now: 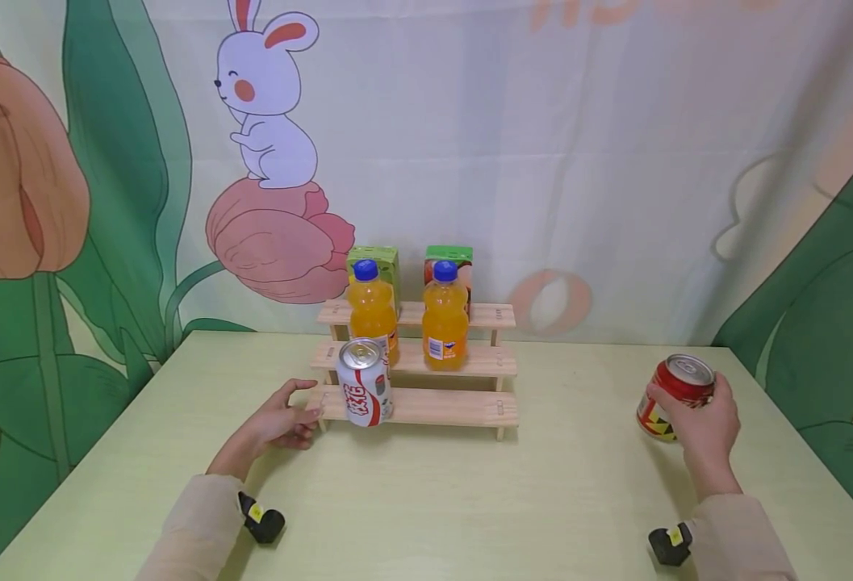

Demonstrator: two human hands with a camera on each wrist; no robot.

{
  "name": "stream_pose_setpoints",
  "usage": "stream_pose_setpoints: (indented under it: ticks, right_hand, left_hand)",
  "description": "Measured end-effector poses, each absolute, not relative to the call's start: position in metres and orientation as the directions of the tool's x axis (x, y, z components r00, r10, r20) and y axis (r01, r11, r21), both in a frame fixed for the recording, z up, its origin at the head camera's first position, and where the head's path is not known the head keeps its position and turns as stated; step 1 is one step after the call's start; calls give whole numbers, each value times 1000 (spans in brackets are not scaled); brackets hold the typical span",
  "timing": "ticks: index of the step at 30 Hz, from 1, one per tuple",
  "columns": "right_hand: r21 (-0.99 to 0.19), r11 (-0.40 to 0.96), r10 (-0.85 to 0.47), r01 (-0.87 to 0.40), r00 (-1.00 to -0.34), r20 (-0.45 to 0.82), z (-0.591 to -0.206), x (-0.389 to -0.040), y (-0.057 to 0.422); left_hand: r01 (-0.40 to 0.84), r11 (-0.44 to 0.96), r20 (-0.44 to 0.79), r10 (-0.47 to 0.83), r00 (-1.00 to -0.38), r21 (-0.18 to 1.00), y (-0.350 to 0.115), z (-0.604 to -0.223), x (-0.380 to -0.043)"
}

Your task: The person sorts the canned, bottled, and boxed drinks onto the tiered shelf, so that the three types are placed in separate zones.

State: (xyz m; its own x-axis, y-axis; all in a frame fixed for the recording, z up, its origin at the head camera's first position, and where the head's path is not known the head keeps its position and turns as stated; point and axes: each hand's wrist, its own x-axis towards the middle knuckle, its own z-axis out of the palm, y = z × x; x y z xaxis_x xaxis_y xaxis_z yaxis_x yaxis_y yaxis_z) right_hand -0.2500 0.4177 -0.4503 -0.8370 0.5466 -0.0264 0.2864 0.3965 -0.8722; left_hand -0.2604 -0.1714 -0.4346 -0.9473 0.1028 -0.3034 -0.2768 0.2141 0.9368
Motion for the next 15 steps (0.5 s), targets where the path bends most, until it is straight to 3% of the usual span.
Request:
stream_pose_setpoints:
  ticks: [7, 15]
  right_hand:
    - [-889, 369, 558, 271, -829, -21, -402, -223, 370]
    - [-899, 346, 591, 269, -807, -13, -400, -221, 363]
  left_hand:
    - [-269, 221, -298, 110, -948, 938, -171, -434, -260]
    - [-267, 215, -296, 116, -948, 940, -173, -435, -261]
